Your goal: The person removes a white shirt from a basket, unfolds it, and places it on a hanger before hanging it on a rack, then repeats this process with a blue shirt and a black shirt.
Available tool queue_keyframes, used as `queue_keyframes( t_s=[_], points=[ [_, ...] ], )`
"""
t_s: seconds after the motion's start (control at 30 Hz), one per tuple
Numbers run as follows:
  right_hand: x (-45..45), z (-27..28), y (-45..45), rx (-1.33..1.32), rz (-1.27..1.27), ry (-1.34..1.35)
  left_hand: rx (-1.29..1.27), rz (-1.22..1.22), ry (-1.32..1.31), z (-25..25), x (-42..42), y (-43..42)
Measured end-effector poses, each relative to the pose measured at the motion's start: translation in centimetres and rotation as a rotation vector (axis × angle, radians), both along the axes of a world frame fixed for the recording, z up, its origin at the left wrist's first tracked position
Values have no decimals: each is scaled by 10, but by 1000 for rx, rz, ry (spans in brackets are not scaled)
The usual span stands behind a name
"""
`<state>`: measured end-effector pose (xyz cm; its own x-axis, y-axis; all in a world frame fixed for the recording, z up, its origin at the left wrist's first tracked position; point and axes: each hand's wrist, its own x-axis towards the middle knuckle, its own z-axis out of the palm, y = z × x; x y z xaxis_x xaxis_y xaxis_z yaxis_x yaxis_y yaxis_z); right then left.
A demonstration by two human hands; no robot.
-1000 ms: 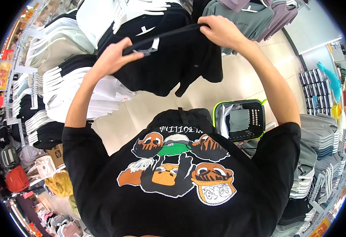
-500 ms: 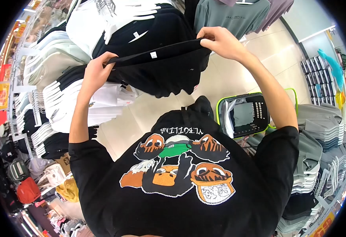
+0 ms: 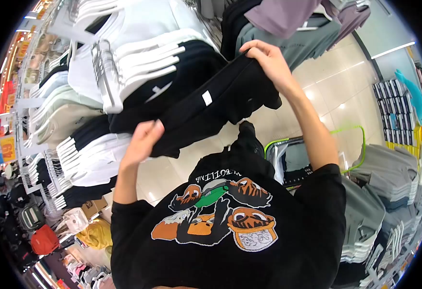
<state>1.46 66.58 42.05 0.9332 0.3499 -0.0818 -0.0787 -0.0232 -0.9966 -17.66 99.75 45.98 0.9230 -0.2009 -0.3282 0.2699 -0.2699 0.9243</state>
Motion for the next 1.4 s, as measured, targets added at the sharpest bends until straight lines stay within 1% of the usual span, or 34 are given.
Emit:
queue_keyframes(
  t_s=[0.1, 0.2, 0.23, 0.27, 0.3, 0.37, 0.4, 0.43, 0.47, 0.5, 0.57, 0.6, 0.63, 0.7, 0.73, 0.77, 0.83, 0.87, 0.9, 0.97, 1.0, 1.03, 1.1, 1.13, 1.2, 1.23, 1.3, 1.37, 1.4],
  points=[
    [38, -24, 24, 40, -7, 59, -154, -170, 102, 21, 22, -29],
    [65, -47, 59, 76, 77, 21, -216, -222, 316, 21, 48, -57],
    [76, -53, 67, 112, 126, 0, -208, -219, 336, 21, 60, -62],
    [93, -63, 74, 150, 201, 46, -196, -143, 304, 18, 69, -68],
    [107, -67, 79, 159, 212, 52, -182, -67, 272, 12, 76, -74],
    [133, -72, 93, 291, 322, 6, -265, 166, 201, 8, 91, -84],
    [140, -75, 107, 427, 295, 141, -251, 206, 179, 7, 96, -81],
    [155, -78, 121, 435, 307, 145, -235, 244, 149, 5, 103, -81],
    [174, -81, 137, 363, 181, 1, -249, 314, 135, 8, 110, -86],
    [189, -86, 154, 291, 53, -138, -242, 326, 137, 6, 115, -88],
    [210, -99, 187, 170, 13, -78, -237, 385, 122, 1, 124, -91],
    [213, -100, 197, 132, 115, -20, -237, 434, 103, 3, 131, -99],
    [214, -111, 210, 134, 123, -12, -234, 444, 110, 0, 134, -96],
    [209, -131, 229, 50, 334, 107, -146, 435, 104, -9, 137, -94],
    [205, -137, 230, 65, 425, 66, -150, 468, 77, -8, 141, -98],
    [205, -143, 228, 64, 436, 69, -152, 479, 78, -9, 142, -96],
    [203, -137, 218, 164, 529, 266, -94, 472, 83, -12, 144, -92],
    [206, -161, 229, 145, 423, 145, -94, 476, 74, -13, 145, -91],
    [212, -164, 229, 143, 431, 148, -96, 484, 77, -17, 144, -91],
    [221, -168, 225, -183, 191, 23, -25, 531, 83, -25, 143, -89],
    [222, -172, 222, -253, 95, -72, -19, 535, 114, -21, 146, -90],
    [226, -176, 221, -253, 97, -73, -21, 538, 113, -17, 150, -93],
    [235, -182, 221, -540, 130, -239, -108, 507, 110, -5, 158, -99],
    [237, -185, 219, -538, 130, -241, -107, 508, 108, -4, 158, -101],
    [242, -188, 216, -802, 221, -458, 36, 534, 128, -1, 156, -104],
    [245, -188, 214, -797, 219, -462, 40, 535, 123, 3, 156, -104],
    [249, -187, 206, -850, 324, -545, 23, 480, 134, 8, 154, -106],
    [249, -184, 203, -860, 339, -556, -10, 459, 76, 9, 152, -108],
    [247, -180, 199, -873, 354, -565, 105, 427, 23, 11, 150, -108]
  ],
)
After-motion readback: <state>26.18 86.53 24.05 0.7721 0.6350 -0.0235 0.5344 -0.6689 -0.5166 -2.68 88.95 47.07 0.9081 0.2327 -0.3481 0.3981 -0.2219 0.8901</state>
